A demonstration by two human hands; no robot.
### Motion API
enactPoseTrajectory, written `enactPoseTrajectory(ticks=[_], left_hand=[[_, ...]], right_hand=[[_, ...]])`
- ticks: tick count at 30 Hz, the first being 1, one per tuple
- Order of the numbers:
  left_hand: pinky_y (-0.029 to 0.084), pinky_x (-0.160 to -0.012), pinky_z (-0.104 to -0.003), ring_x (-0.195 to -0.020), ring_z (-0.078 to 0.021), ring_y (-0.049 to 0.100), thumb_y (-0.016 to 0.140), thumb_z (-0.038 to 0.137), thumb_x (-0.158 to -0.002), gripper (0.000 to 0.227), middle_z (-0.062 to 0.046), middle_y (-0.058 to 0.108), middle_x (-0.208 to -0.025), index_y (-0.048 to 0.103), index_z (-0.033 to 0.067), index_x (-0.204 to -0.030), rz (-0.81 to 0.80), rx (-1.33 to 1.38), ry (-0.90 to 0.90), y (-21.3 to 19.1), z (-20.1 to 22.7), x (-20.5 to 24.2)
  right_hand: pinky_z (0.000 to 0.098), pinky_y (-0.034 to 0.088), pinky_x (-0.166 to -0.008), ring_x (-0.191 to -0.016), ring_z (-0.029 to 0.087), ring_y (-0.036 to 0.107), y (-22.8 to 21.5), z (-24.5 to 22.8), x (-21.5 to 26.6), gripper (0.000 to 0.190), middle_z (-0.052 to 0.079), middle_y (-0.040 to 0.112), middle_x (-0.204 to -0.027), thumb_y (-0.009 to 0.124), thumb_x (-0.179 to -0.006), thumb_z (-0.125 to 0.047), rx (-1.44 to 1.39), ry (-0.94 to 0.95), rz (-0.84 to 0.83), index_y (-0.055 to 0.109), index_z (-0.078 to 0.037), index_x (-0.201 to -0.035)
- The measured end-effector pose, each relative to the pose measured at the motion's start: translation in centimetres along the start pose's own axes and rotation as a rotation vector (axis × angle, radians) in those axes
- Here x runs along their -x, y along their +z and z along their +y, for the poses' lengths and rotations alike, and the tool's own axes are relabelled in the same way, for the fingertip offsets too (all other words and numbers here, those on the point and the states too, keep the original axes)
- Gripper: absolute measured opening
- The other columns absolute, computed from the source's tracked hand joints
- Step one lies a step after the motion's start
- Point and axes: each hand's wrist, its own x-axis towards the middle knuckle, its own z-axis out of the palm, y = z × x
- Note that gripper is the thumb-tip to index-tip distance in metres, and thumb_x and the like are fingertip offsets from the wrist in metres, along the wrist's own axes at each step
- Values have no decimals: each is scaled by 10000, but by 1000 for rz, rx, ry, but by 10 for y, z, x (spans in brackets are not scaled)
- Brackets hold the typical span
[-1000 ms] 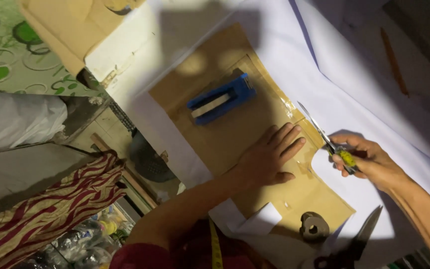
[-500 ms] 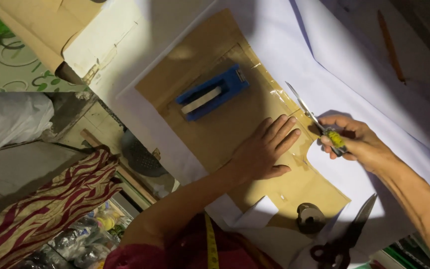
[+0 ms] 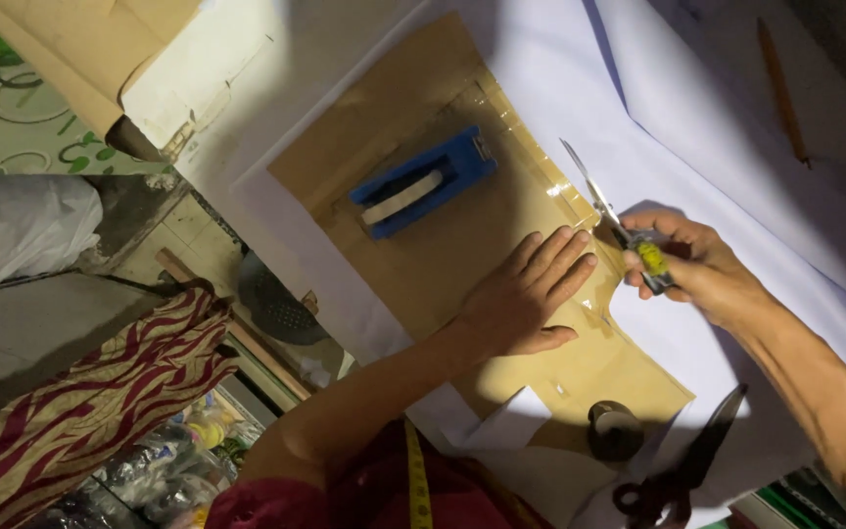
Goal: The person cuts a large piece of white fabric using shears, following a cardboard pattern placed on a table. They switch between different pairs of scissors and use a measuring tape and pencil to mark the fabric during the process.
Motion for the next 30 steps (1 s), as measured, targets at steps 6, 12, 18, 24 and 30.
enactPoseTrajectory(ticks=[6, 12, 18, 24, 30], left_hand=[[336, -1238, -494, -1525, -359, 366, 738, 732, -854, 998, -204, 376, -1627, 454, 60, -1535, 19, 82, 7, 5, -2, 2], [350, -1251, -512, -1538, -373, 362, 801, 672, -846, 996, -220, 358, -1635, 452, 40, -1532, 53, 171, -8, 7, -2, 5], [342, -1258, -508, -1545, -358, 360, 791, 679, -841, 1013, -211, 356, -1641, 441, 37, -1541, 55, 165, -19, 12, -2, 4], [313, -1272, -501, -1556, -353, 334, 710, 727, -891, 1000, -200, 324, -1656, 417, 50, -1566, 26, 112, -16, 10, -3, 5], [279, -1278, -489, -1560, -340, 315, 637, 753, -907, 979, -183, 319, -1662, 417, 72, -1575, -9, 58, -16, 10, -1, 4]], right_hand=[[331, 552, -550, -657, 238, 614, -9, 23, -8, 474, 215, 664, -832, 622, -908, 69, -170, -79, -28, 602, 28, -1379], [300, 352, -439, -578, 229, 579, 3, -10, -14, 400, 192, 642, -717, 656, -906, -18, -48, -5, -15, 590, -21, -1300], [324, 464, -540, -581, 227, 530, 11, -22, -20, 362, 161, 596, -725, 596, -923, 2, -35, -20, 0, 616, -61, -1280], [311, 423, -468, -530, 242, 548, 10, -28, -21, 377, 174, 606, -685, 674, -905, 25, -31, -37, -4, 635, 8, -1280], [197, 219, -313, -492, 158, 555, 19, -44, -36, 382, 133, 629, -679, 709, -899, -132, -22, -20, -4, 616, -80, -1266]])
